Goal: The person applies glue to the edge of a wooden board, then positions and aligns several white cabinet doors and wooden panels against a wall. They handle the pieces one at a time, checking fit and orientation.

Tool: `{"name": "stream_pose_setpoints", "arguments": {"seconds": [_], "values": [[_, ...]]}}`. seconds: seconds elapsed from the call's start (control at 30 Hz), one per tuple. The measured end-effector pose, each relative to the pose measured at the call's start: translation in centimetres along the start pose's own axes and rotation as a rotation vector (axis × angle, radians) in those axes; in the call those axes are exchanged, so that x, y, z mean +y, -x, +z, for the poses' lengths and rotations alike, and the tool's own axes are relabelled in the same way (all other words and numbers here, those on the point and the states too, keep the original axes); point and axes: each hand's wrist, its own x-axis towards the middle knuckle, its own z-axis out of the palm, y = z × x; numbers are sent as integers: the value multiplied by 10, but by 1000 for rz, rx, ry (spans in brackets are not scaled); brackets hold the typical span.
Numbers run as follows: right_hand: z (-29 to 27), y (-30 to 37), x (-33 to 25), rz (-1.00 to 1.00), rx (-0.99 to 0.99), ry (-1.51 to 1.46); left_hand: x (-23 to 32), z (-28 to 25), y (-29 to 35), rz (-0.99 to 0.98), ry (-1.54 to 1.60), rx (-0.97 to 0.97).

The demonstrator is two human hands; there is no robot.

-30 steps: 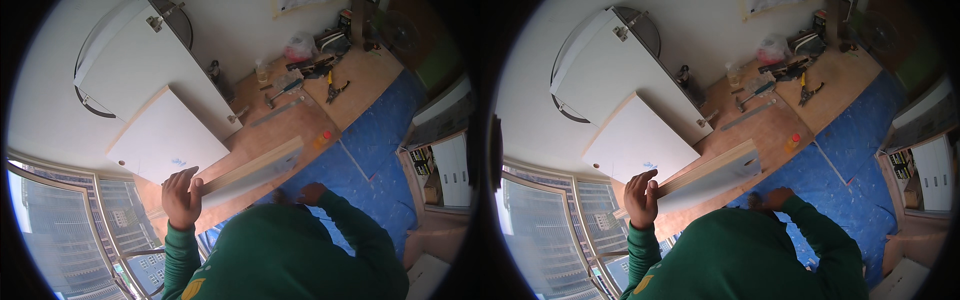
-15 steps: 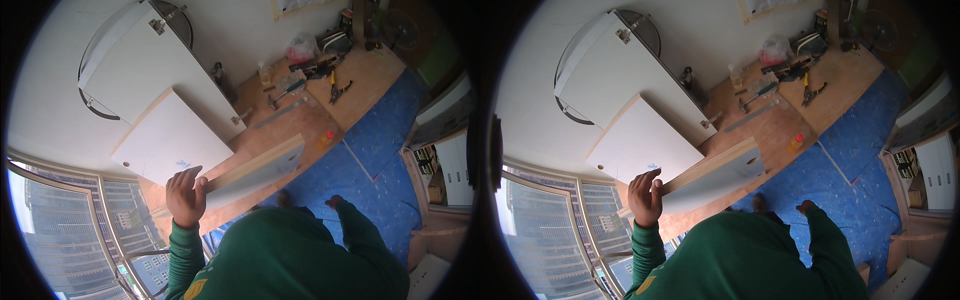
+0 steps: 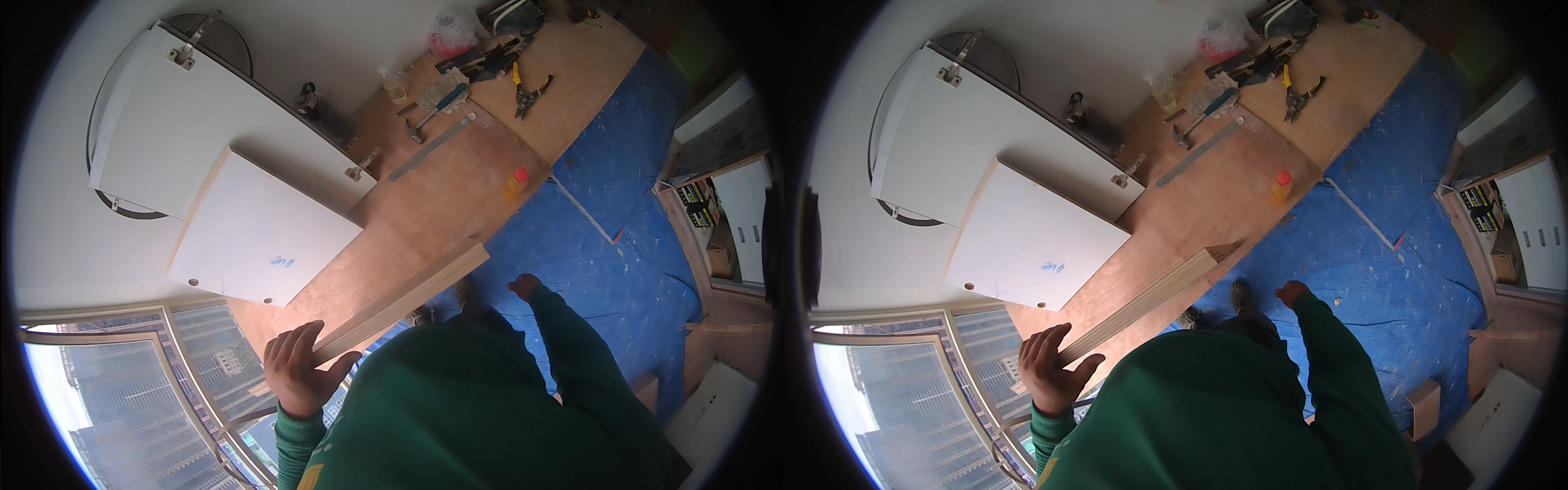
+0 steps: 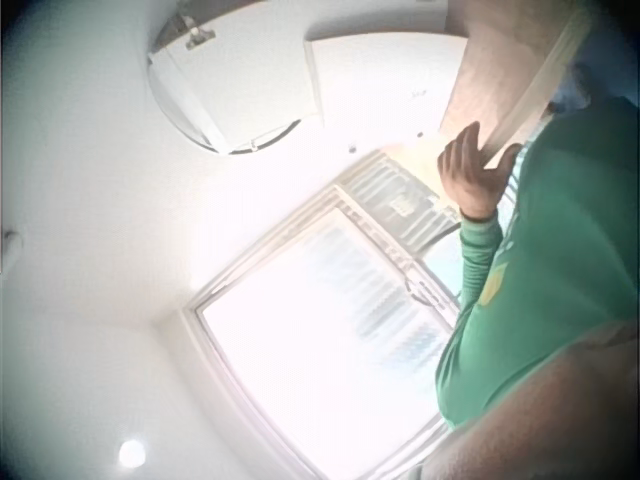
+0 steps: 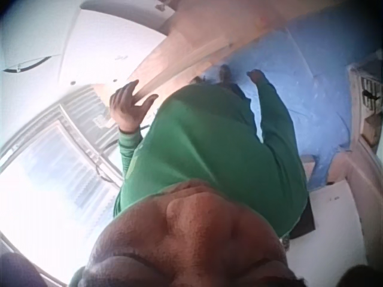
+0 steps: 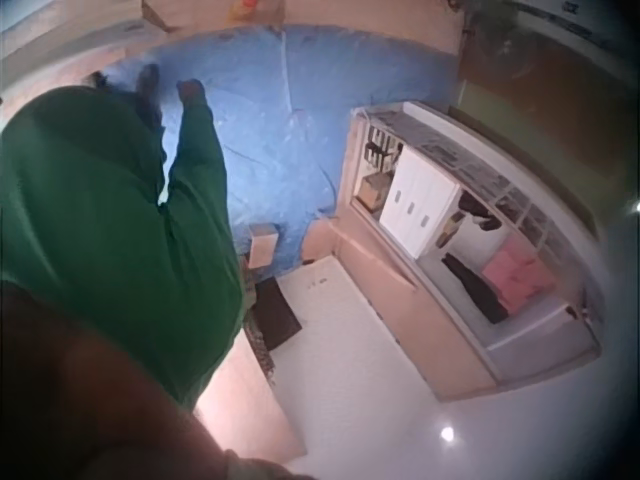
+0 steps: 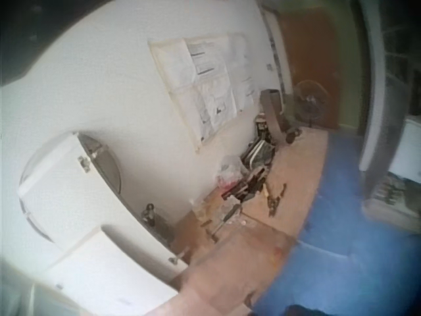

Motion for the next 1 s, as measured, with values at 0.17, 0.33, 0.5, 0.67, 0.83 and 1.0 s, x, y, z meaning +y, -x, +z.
{"name": "stream_pose_setpoints", "arguments": {"seconds": [0.17, 0.33, 0.5, 0.67, 0.83, 1.0], "values": [[41, 8, 23, 138, -32, -34, 11, 0, 9, -138, 32, -97], [53, 11, 29, 156, -108, -66, 15, 1, 12, -152, 27, -151], [71, 0, 38, 103, -30, -59, 20, 2, 2, -119, 0, -136], [60, -6, 30, 75, 9, -57, 18, 4, 0, -113, -13, -116], [43, -11, 35, 56, -100, -1, 12, 2, -4, -127, -23, -85], [37, -31, 52, 122, -150, -23, 2, 1, -18, -88, -51, -7]]}}
